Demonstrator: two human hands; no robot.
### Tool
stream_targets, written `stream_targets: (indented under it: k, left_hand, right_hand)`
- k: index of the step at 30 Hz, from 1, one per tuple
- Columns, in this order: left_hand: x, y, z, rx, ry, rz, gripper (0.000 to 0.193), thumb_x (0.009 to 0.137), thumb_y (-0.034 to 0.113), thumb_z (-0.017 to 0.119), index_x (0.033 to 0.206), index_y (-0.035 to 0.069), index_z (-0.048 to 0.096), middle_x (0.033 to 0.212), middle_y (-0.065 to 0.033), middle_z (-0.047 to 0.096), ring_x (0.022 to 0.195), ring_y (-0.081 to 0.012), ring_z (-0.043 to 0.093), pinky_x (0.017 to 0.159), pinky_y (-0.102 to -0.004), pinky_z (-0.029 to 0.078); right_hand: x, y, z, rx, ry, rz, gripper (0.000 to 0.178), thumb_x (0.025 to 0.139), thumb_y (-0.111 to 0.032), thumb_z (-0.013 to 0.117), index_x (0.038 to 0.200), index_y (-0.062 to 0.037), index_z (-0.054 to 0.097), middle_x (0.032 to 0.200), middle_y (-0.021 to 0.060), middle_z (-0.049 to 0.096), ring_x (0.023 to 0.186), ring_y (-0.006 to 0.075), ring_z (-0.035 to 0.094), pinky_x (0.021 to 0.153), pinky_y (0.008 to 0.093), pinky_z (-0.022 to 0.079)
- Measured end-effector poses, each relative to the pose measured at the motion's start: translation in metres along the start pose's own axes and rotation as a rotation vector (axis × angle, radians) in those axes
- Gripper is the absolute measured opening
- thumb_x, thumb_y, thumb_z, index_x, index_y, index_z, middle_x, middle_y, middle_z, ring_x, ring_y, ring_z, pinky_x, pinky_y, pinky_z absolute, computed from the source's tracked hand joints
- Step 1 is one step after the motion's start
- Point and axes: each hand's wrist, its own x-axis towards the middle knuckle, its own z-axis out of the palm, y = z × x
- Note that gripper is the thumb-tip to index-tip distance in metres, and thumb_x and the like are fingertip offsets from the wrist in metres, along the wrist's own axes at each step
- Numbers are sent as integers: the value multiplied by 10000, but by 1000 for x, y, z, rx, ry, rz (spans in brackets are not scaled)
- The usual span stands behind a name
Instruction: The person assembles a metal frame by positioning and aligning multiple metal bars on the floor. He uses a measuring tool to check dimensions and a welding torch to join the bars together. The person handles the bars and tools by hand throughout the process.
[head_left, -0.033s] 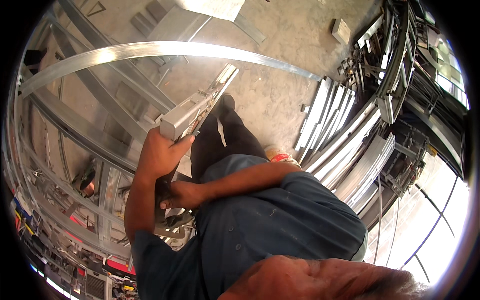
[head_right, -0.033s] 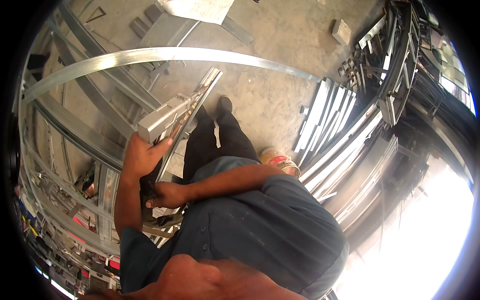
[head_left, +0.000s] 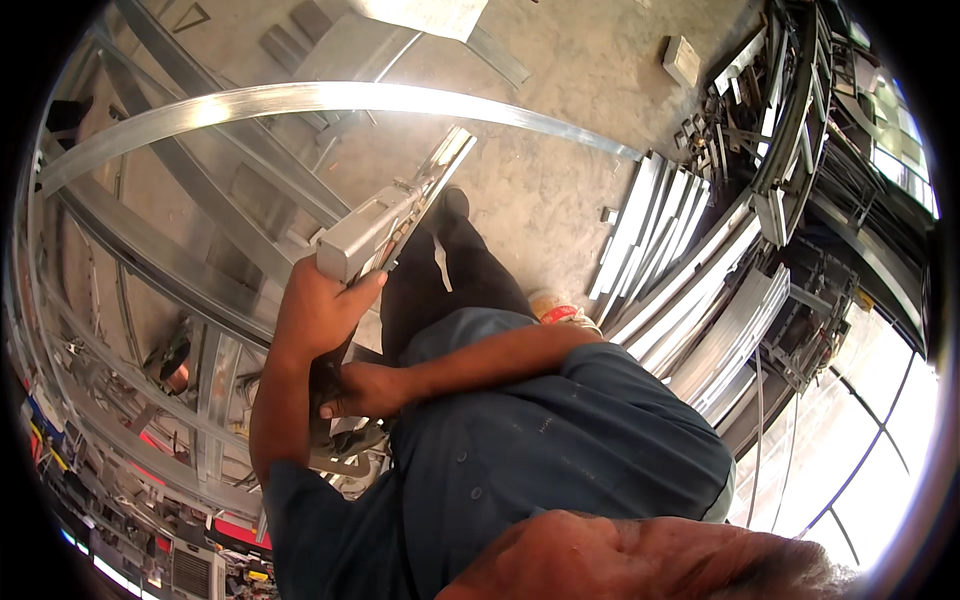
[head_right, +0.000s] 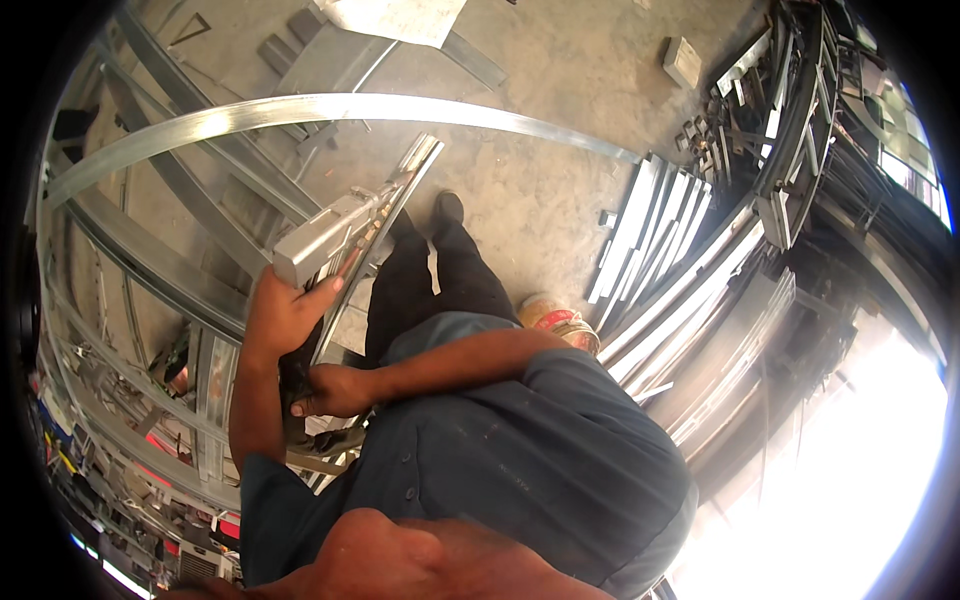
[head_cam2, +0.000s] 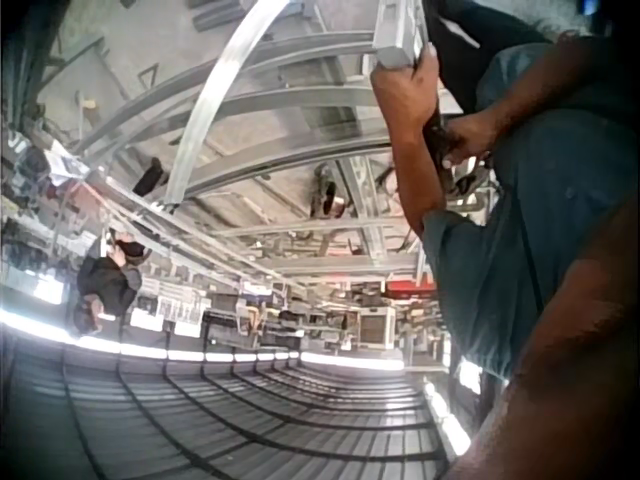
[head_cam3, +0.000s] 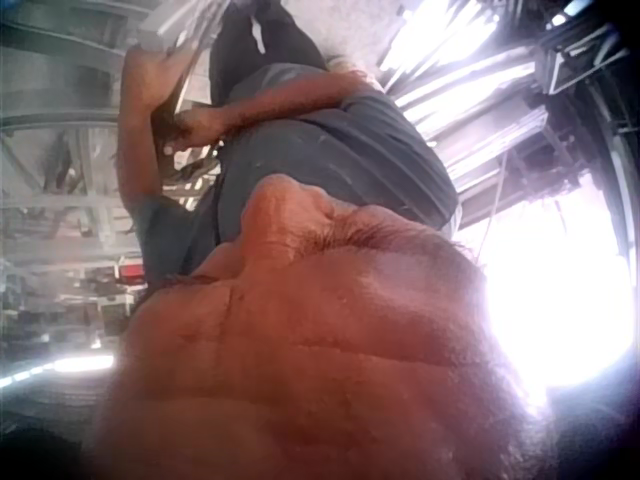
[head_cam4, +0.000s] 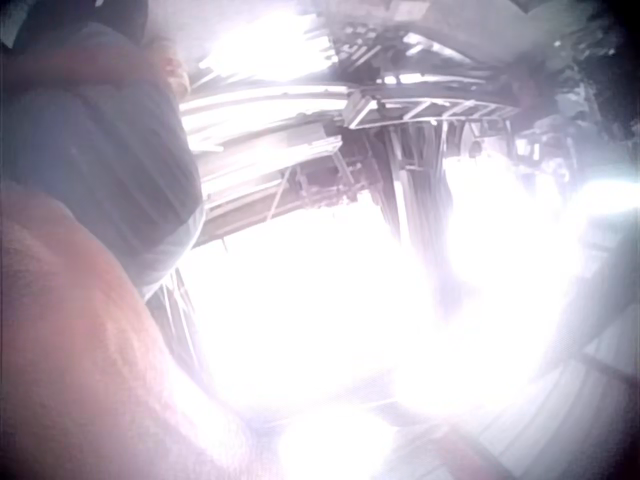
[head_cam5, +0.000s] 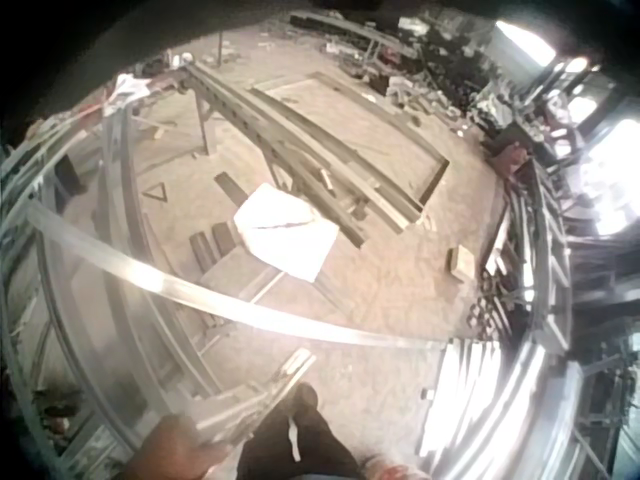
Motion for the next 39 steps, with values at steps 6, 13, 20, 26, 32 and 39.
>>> stream_targets:
  k: [6,13,20,26,32,39]
  left_hand:
    - [-30,12,-12,-157,110,-92,375,800,121,743,1134,-27,656,965,-125,707,857,-188,654,780,-341,508]
    - [-65,30,-8,-216,218,-25,492,805,10,692,1282,-40,581,1133,-124,695,1041,-191,648,902,-337,503]
    - [-121,43,28,-262,513,-90,522,820,-20,672,1324,-50,544,1186,-157,670,1029,-207,653,870,-322,514]
    - [-174,56,87,-314,806,-99,508,881,19,660,1354,-45,483,1176,-201,662,806,-170,643,697,-297,523]
    - [-218,65,142,-453,986,-179,466,893,19,676,1327,-34,515,1174,-185,659,803,-159,637,704,-279,517]
    - [-289,39,184,-383,1060,-204,416,887,4,684,1278,-52,553,1093,-151,680,807,-150,635,730,-282,518]
  right_hand:
    - [-9,-19,3,-28,25,-171,418,937,-357,657,1172,-14,614,1125,212,663,1084,379,626,924,434,486]
    - [-25,-20,16,-118,6,-225,495,845,-464,716,1102,-47,644,914,223,694,904,421,674,772,478,524]
    - [-78,-46,13,-265,-239,-177,432,847,-395,729,1106,-59,652,896,173,717,861,366,696,734,441,533]
    - [-132,-33,24,-284,-388,-125,472,820,-431,742,1089,-57,643,907,180,717,878,367,695,744,452,527]
    - [-164,-5,52,-314,-598,-48,516,802,-470,751,1084,-49,651,894,174,718,871,365,697,752,449,524]
    - [-181,29,107,-314,-767,-18,473,820,-433,755,1072,-41,672,877,181,720,861,350,704,774,440,536]
